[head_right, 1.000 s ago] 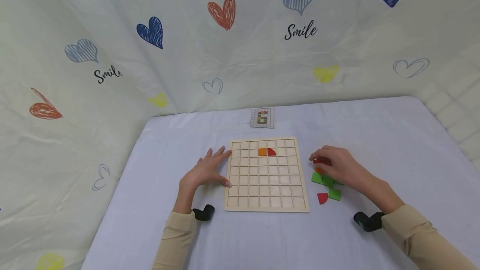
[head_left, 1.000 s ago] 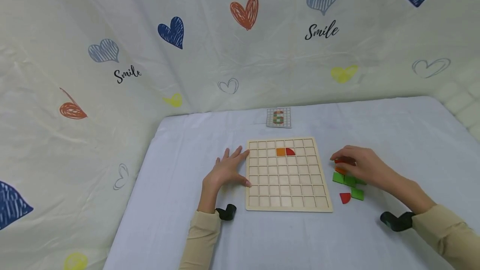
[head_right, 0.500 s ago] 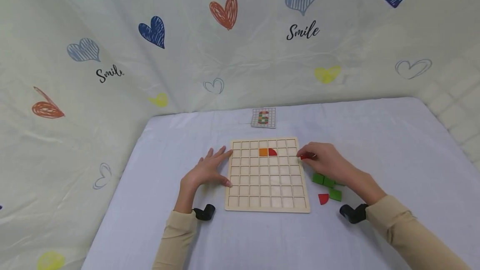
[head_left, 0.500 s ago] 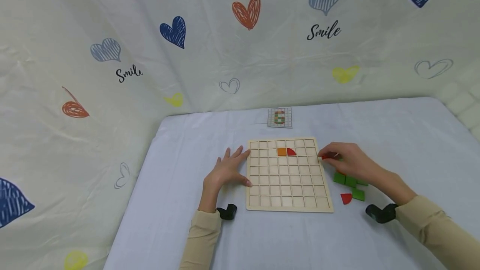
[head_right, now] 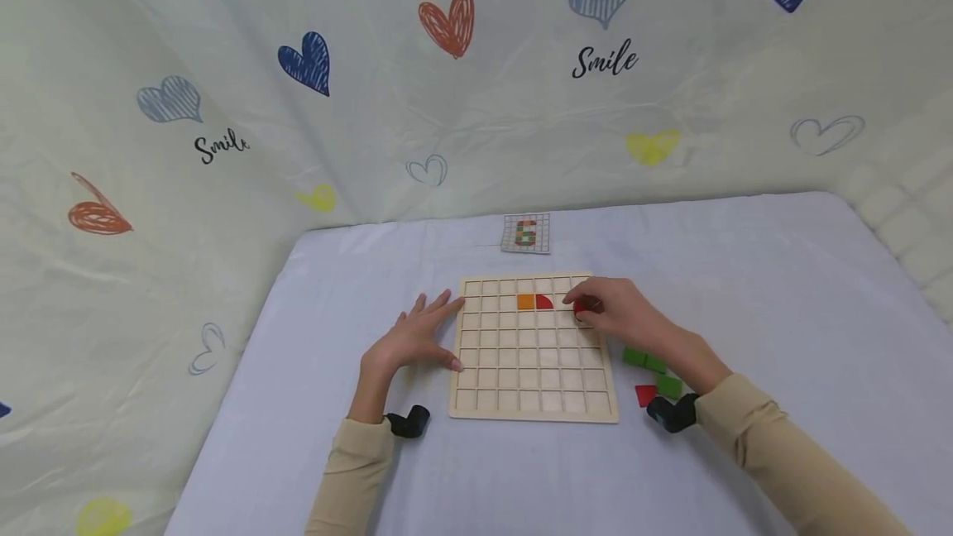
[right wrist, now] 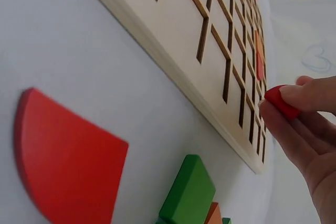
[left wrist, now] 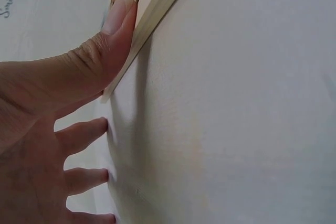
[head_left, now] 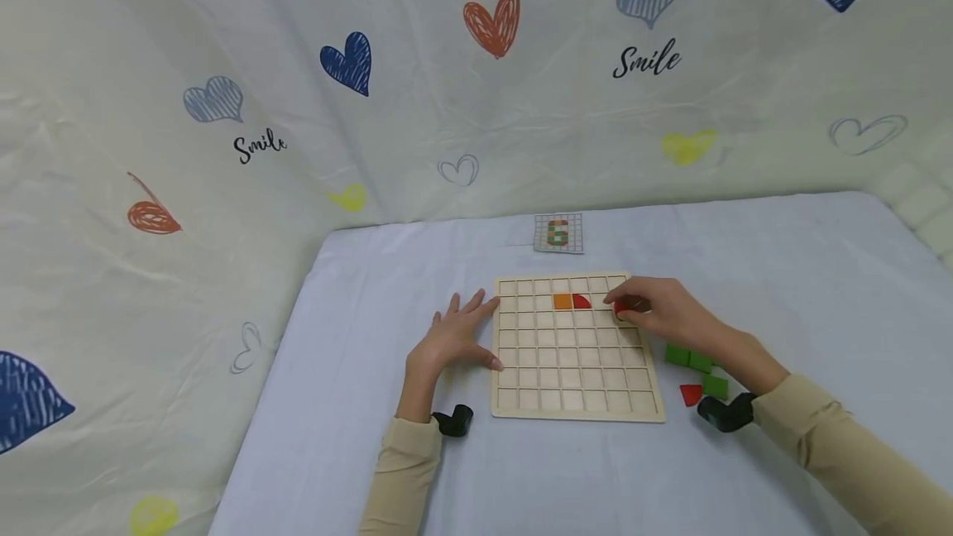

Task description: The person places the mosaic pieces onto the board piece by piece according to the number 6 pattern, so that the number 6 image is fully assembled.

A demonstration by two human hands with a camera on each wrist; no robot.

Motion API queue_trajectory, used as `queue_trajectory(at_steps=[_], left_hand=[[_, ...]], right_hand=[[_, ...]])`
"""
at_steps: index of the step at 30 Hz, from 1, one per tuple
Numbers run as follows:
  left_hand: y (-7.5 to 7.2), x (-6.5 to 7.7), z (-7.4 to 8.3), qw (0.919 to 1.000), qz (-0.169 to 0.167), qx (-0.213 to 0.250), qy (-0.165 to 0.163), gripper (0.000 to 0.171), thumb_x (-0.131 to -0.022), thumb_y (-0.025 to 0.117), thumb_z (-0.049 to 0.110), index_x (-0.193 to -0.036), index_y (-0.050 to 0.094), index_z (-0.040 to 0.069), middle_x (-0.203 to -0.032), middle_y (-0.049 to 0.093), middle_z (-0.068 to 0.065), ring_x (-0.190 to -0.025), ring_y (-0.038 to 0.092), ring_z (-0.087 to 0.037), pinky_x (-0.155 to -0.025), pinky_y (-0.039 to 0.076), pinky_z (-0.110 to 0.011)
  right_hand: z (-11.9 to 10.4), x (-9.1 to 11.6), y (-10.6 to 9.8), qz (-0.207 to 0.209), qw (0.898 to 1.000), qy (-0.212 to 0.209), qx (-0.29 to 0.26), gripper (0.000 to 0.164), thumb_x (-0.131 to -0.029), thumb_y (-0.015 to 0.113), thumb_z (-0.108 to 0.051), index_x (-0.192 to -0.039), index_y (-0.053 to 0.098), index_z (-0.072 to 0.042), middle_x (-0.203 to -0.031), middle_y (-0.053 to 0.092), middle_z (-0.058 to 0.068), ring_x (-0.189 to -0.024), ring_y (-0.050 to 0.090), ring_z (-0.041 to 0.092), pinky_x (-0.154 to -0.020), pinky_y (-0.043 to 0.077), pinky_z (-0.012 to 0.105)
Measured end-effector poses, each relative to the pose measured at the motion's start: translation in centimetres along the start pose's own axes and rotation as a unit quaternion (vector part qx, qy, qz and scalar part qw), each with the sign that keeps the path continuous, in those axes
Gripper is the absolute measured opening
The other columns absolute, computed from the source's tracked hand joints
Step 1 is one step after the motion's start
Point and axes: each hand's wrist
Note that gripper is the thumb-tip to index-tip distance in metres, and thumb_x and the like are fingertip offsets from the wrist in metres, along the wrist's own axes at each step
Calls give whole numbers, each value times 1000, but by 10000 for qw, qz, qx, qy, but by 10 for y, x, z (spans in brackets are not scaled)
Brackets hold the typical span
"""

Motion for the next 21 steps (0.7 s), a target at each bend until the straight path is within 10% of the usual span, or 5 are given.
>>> queue_trajectory(at_steps=[21], left_hand=[[-1, 0, 1, 10000, -6, -39, 32, 109, -73, 94, 35, -163, 34, 27, -173, 17, -1, -160, 1, -42, -124, 6, -69]], right_hand=[[-11, -30, 12, -101, 9982, 395, -444, 12, -91, 76, -3, -101, 80, -9, -100, 79, 2, -93, 72, 20, -84, 62, 35]])
Point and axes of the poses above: each hand's wrist, its own x-axis away from the middle knuckle, its own y-axis out of the palm, z = x × y
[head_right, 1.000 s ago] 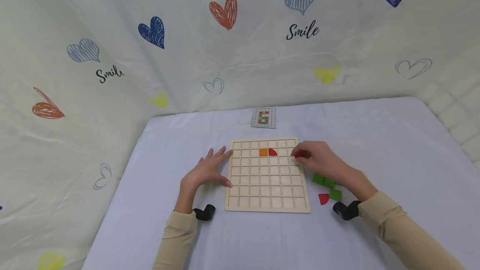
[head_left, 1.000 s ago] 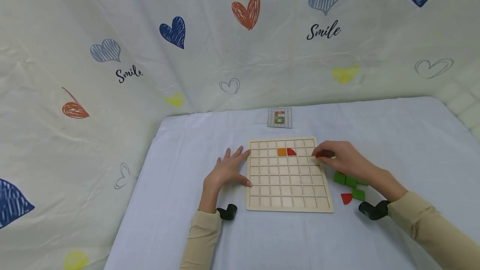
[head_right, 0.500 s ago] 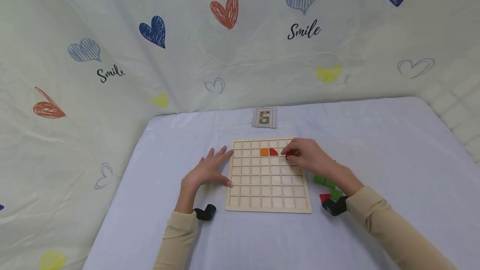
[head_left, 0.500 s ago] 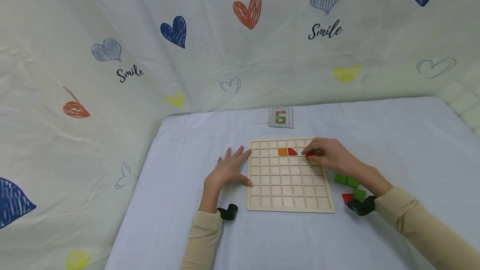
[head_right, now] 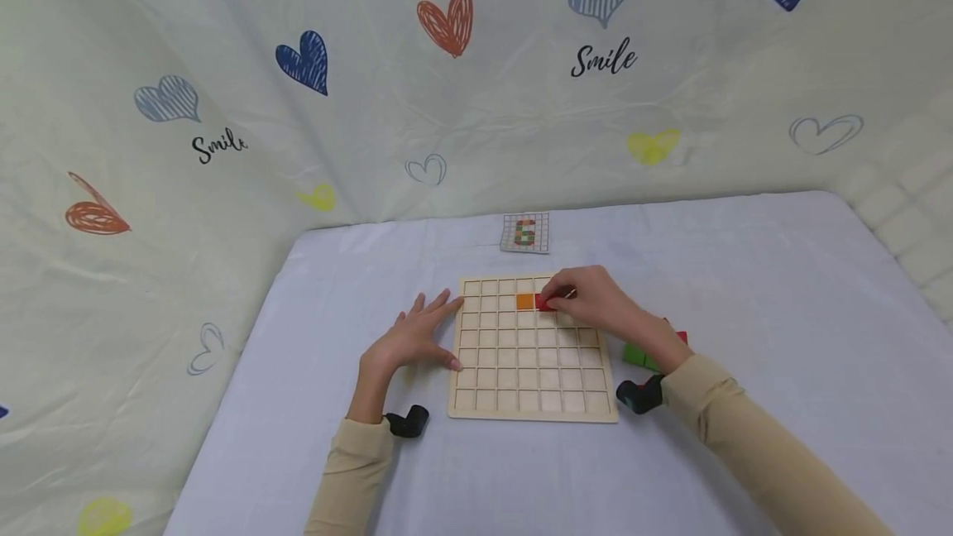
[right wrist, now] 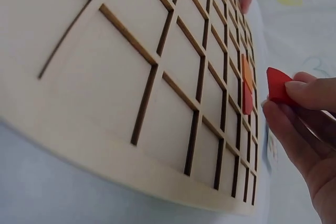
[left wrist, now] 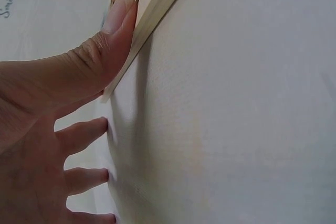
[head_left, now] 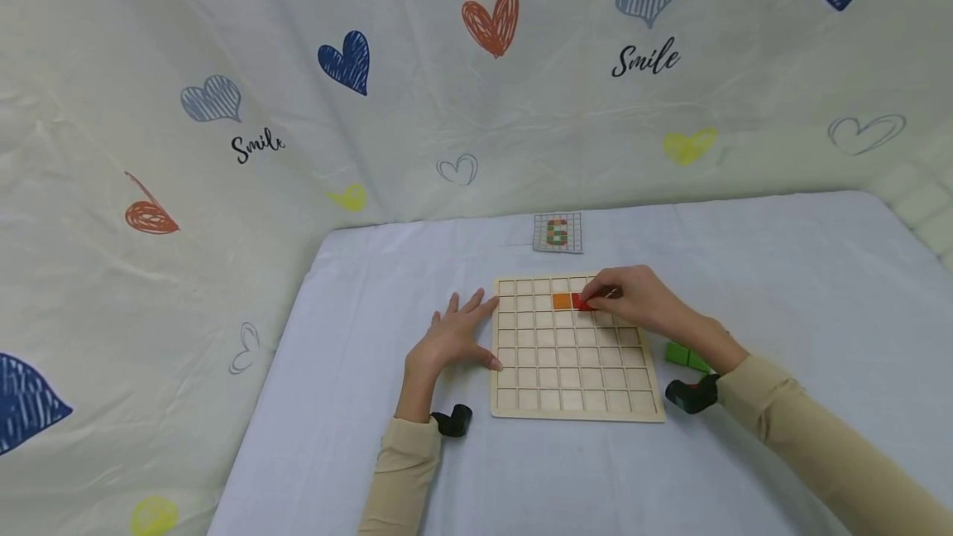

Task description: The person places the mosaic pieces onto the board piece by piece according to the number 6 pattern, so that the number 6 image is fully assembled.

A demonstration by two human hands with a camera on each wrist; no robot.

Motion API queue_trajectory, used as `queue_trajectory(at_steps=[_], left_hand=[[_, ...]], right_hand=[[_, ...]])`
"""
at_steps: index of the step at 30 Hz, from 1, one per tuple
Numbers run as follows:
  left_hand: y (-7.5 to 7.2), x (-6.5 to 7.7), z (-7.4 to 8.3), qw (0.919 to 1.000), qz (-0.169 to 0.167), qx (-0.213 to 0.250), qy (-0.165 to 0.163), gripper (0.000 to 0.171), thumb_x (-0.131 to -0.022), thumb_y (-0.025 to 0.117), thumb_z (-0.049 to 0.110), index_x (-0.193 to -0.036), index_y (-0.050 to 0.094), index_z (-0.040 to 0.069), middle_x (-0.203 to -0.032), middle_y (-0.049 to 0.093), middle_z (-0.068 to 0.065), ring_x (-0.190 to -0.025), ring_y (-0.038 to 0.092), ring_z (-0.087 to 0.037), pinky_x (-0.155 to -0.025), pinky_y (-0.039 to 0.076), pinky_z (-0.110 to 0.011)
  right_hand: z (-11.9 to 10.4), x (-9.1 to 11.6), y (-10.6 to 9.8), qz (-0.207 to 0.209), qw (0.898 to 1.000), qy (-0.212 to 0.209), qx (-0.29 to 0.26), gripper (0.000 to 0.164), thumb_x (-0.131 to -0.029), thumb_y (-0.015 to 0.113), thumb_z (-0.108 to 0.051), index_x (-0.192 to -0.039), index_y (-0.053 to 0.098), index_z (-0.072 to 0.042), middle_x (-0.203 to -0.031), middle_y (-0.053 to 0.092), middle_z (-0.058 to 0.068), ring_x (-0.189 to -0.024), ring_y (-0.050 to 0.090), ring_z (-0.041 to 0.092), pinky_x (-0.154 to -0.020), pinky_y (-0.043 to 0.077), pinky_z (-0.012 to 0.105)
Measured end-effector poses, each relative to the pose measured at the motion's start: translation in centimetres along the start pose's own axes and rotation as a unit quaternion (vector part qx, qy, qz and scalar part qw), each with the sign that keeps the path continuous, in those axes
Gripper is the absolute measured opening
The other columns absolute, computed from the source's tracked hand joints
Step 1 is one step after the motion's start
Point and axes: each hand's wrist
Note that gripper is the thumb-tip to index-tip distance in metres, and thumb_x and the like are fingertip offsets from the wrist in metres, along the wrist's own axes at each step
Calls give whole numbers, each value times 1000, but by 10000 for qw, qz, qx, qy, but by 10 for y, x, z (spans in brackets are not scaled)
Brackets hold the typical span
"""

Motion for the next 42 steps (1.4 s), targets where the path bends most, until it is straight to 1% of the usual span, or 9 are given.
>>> queue_trajectory(at_steps=[4, 12, 17, 23, 29, 33, 42], left_hand=[[0, -1, -1, 10000, -1, -24, 11, 109, -73, 94, 35, -163, 33, 27, -173, 16, 0, -160, 1, -41, -124, 6, -68], [0, -1, -1, 10000, 12, -5, 18, 109, -72, 94, 35, -163, 34, 26, -173, 17, 0, -160, 1, -42, -124, 6, -69], [0, -1, -1, 10000, 5, -18, -18, 108, -73, 94, 34, -163, 34, 26, -173, 17, 0, -160, 2, -41, -124, 7, -69], [-1, 0, 1, 10000, -19, -10, -44, 108, -73, 94, 34, -163, 33, 27, -173, 17, 0, -160, 1, -40, -125, 6, -68], [-2, 0, 2, 10000, -19, -21, -46, 107, -74, 94, 33, -163, 34, 26, -173, 17, 0, -160, 1, -40, -125, 6, -68], [-2, 0, 2, 10000, -24, -28, -58, 107, -74, 94, 33, -163, 34, 27, -173, 17, 0, -160, 1, -40, -125, 6, -68], [-1, 0, 2, 10000, -50, 0, -63, 107, -74, 93, 34, -163, 33, 28, -173, 16, 0, -160, 1, -40, -125, 6, -67]], right_hand=[[0, -7, 4, -47, 9999, -93, -54, 13, -92, 74, -2, -103, 80, -7, -101, 78, 3, -93, 72, 21, -86, 62, 40], [-1, -21, 11, -84, 9988, -450, 188, 15, -90, 74, 1, -103, 81, -4, -95, 75, 5, -90, 73, 24, -82, 63, 40], [-3, -28, 14, -220, 9980, -593, 79, 15, -90, 74, 1, -104, 80, -3, -97, 76, 6, -91, 75, 26, -79, 62, 39], [-6, -38, 21, -357, 9962, -757, 254, 13, -92, 72, 1, -102, 80, -3, -99, 77, 7, -92, 73, 28, -79, 62, 39], [-9, -46, 28, -292, 9954, -864, 283, 12, -92, 72, 2, -100, 80, -2, -97, 77, 9, -91, 73, 29, -79, 61, 42], [-11, -52, 33, -214, 9956, -847, 327, 11, -91, 72, 1, -98, 81, -2, -96, 77, 9, -91, 72, 30, -80, 60, 44], [-11, -57, 44, -230, 9967, -645, 430, 10, -92, 72, 0, -96, 81, -2, -95, 77, 10, -92, 72, 31, -79, 60, 43]])
Point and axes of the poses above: each hand's wrist, its own x-axis away from the middle knuckle, its own y-axis out of the palm, z = x × y
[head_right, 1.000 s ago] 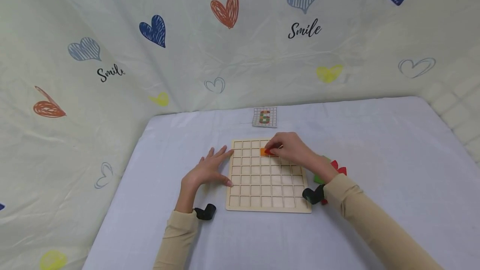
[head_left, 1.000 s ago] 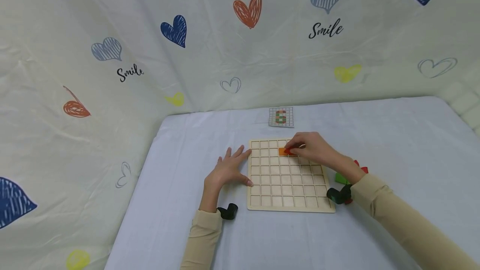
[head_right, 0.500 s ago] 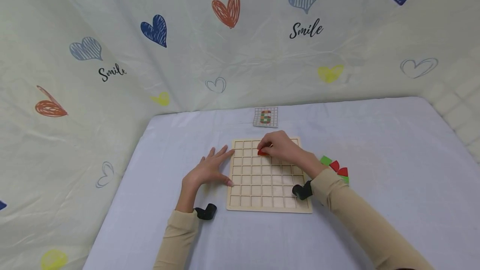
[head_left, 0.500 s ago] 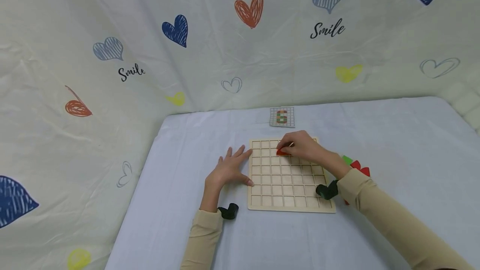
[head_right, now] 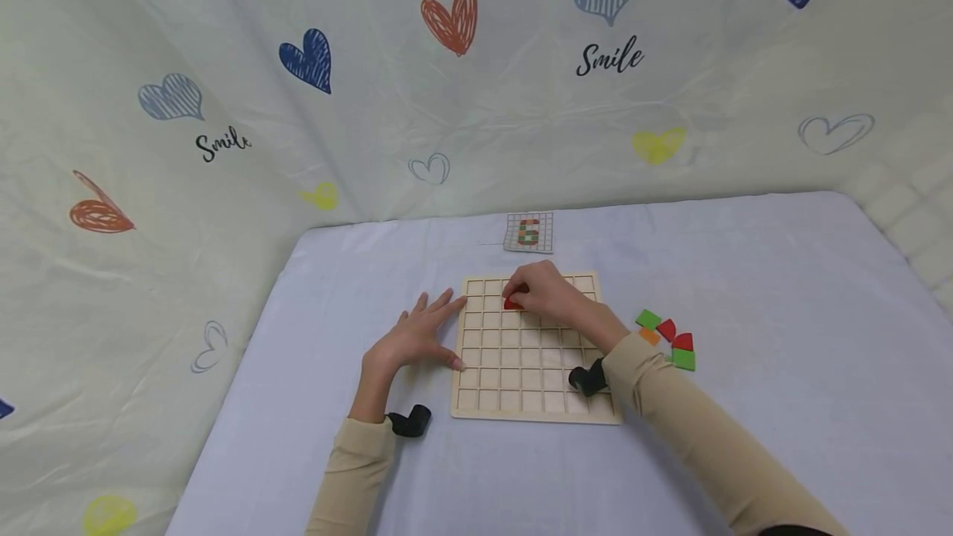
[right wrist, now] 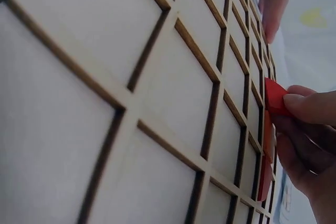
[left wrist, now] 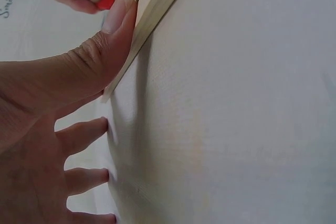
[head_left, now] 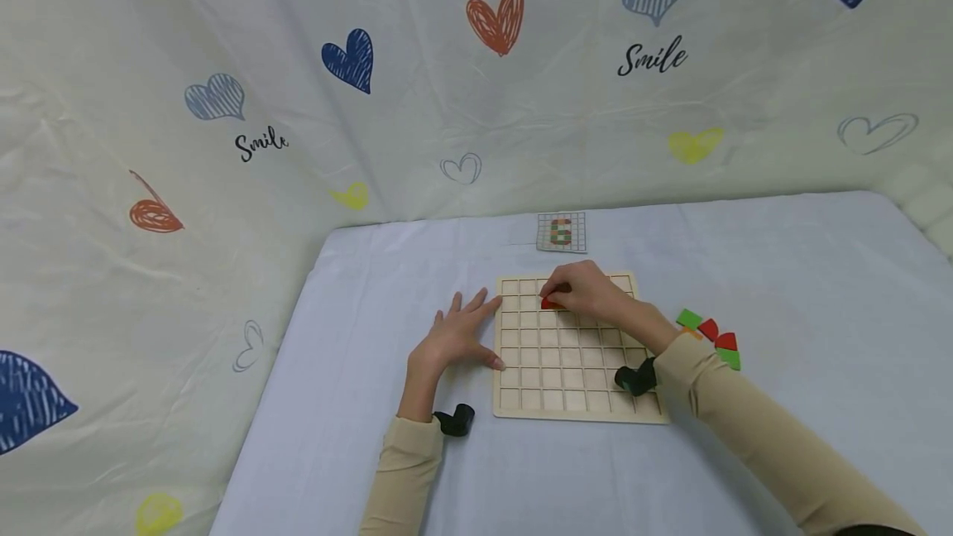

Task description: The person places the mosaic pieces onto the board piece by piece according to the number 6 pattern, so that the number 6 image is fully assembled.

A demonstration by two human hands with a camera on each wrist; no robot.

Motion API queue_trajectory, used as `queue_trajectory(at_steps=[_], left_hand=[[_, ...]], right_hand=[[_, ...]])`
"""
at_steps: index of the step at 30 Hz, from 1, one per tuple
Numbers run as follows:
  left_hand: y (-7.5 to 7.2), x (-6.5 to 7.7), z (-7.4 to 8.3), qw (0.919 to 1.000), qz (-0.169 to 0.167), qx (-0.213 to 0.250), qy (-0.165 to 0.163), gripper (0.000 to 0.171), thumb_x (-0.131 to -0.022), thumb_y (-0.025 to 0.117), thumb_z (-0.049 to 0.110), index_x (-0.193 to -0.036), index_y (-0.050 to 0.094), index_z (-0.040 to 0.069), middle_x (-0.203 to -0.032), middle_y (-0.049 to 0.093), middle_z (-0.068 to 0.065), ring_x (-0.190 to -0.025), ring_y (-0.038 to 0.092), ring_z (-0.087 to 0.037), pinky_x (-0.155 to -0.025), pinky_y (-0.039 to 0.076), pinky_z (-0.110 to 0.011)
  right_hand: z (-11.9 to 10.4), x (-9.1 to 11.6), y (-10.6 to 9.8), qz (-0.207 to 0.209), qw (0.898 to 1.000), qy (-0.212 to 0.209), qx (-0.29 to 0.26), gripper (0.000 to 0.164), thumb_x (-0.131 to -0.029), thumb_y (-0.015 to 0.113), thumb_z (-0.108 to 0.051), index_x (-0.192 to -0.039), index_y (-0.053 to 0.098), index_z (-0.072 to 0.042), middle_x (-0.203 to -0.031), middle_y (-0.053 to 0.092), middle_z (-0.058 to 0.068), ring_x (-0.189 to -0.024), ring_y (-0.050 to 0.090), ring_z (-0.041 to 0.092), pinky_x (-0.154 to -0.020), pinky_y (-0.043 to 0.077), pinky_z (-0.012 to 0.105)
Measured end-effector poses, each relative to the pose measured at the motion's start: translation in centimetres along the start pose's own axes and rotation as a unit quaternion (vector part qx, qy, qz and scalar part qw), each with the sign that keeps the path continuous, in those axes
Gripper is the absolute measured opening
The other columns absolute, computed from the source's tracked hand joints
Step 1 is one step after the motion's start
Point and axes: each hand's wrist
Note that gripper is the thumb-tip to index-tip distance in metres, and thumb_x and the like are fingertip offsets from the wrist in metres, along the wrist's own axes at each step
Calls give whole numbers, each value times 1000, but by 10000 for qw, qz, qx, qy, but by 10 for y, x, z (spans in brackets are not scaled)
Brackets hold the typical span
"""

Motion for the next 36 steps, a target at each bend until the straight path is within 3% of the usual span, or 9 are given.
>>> queue_trajectory(at_steps=[11, 24, 36], left_hand=[[0, 0, -1, 10000, 3, -34, 53, 108, -74, 93, 35, -163, 33, 27, -173, 16, -1, -160, 1, -41, -125, 6, -68], [0, 0, 0, 10000, 14, 9, 32, 106, -75, 93, 35, -163, 34, 27, -173, 16, -1, -160, 1, -41, -124, 6, -68], [1, -1, -1, 10000, 14, -24, 14, 107, -74, 93, 35, -163, 34, 27, -173, 17, 0, -160, 1, -41, -124, 7, -68]], right_hand=[[-1, 1, 1, 15, 9999, -158, -11, 9, -91, 72, 2, -93, 80, -2, -94, 77, 11, -90, 72, 30, -78, 60, 41], [5, -3, 4, -104, 9934, -947, 635, 9, -89, 74, 4, -90, 81, -1, -88, 72, 10, -83, 69, 28, -74, 60, 41], [2, 13, -11, -36, 9986, -409, 324, 14, -90, 71, 6, -100, 79, 0, -96, 74, 10, -88, 71, 28, -75, 59, 41]])
Point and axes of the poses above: each hand's wrist, its own x-axis away from the middle knuckle, its own y-axis out of the palm, z = x × y
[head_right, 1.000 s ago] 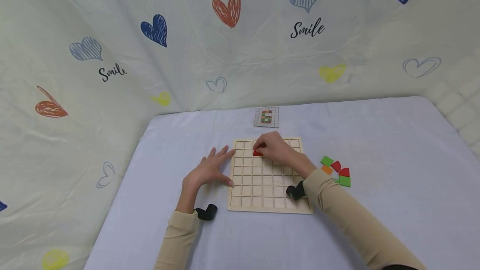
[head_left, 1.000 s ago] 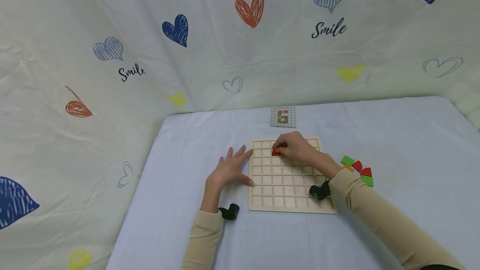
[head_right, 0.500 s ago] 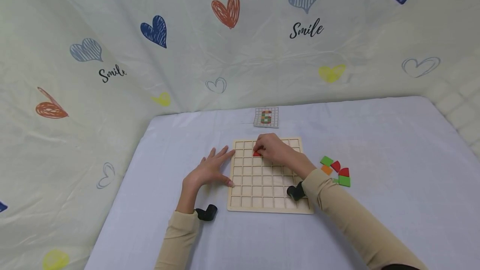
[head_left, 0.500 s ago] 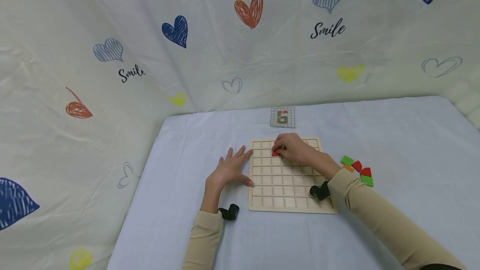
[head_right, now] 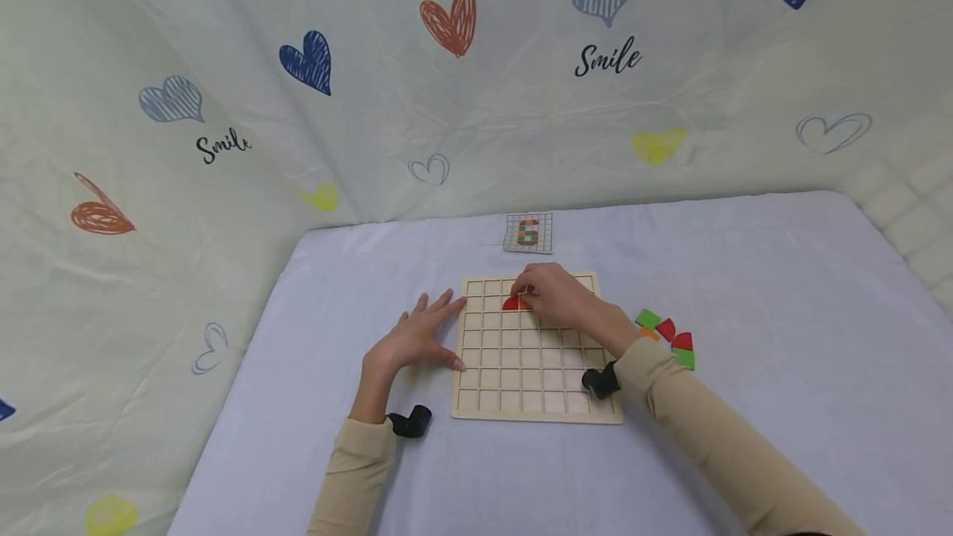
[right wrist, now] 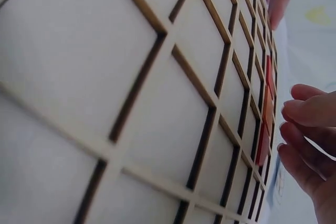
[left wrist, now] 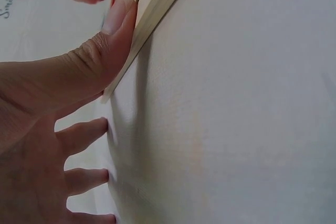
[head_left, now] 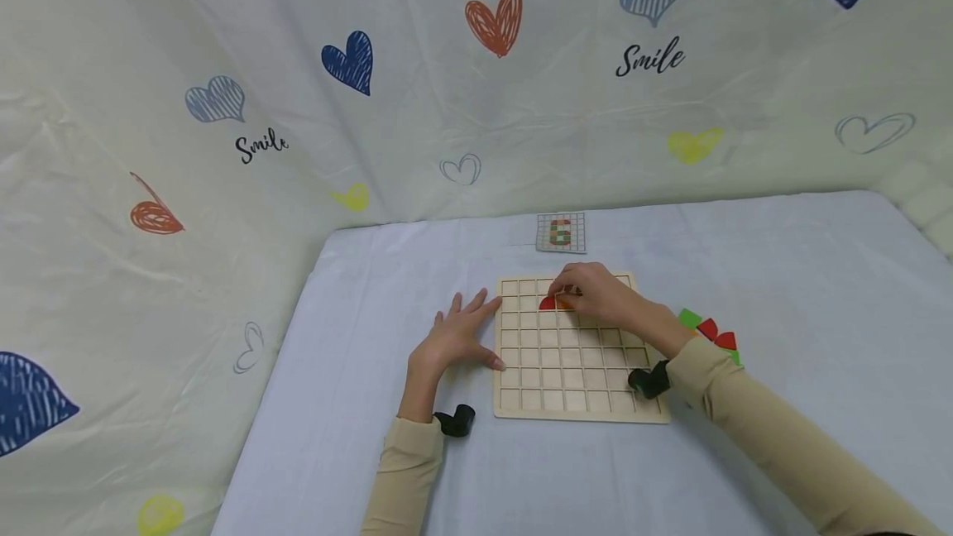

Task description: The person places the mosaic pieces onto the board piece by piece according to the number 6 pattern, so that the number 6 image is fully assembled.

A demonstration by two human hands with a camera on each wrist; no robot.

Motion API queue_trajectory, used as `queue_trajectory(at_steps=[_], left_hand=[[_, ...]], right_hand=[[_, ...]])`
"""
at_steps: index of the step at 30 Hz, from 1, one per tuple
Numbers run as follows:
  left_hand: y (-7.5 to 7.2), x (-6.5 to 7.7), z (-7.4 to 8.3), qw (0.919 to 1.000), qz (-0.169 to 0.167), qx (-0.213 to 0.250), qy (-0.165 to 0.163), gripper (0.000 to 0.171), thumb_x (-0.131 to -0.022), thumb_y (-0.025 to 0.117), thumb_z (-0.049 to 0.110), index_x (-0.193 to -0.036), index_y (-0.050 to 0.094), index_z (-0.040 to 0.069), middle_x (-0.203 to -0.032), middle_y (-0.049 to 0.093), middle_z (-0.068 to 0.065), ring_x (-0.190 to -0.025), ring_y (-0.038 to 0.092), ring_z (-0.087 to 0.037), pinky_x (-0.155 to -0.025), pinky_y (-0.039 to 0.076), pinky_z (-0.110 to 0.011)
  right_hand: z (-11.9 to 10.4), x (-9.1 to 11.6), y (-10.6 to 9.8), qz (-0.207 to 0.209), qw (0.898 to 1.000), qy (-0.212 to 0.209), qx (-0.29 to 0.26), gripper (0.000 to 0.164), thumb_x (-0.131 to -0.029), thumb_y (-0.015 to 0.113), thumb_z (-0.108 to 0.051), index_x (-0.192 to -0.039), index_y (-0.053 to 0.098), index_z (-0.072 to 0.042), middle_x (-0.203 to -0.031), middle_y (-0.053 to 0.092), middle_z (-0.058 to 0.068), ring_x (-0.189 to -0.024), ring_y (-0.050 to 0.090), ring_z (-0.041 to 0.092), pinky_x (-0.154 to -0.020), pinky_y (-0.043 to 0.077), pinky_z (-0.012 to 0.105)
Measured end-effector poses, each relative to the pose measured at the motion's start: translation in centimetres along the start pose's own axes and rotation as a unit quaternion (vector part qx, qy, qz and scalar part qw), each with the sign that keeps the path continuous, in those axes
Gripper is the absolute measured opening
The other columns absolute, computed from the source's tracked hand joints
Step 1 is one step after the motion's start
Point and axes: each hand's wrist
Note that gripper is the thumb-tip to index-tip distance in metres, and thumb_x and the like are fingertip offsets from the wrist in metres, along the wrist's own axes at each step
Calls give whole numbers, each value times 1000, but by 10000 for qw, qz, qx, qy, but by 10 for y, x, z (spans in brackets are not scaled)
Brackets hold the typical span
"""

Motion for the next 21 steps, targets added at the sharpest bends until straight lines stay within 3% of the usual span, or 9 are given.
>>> queue_trajectory(at_steps=[12, 21], left_hand=[[1, -3, -1, 10000, -7, -49, -25, 108, -74, 94, 35, -163, 33, 27, -173, 16, 0, -160, 1, -40, -125, 7, -68], [0, -1, 0, 10000, -20, -43, -15, 108, -74, 94, 35, -163, 33, 27, -173, 16, 0, -160, 1, -41, -124, 7, -69]], right_hand=[[8, 24, -17, 80, 9996, 198, 158, 14, -89, 72, 6, -100, 78, 1, -91, 74, 9, -82, 69, 22, -72, 59, 36], [9, 43, -27, 49, 9976, 600, 328, 14, -89, 72, 2, -101, 78, 1, -93, 75, 7, -80, 66, 18, -74, 59, 36]])
Point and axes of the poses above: each hand's wrist, its own x-axis away from the middle knuckle, its own y-axis out of the palm, z = x × y
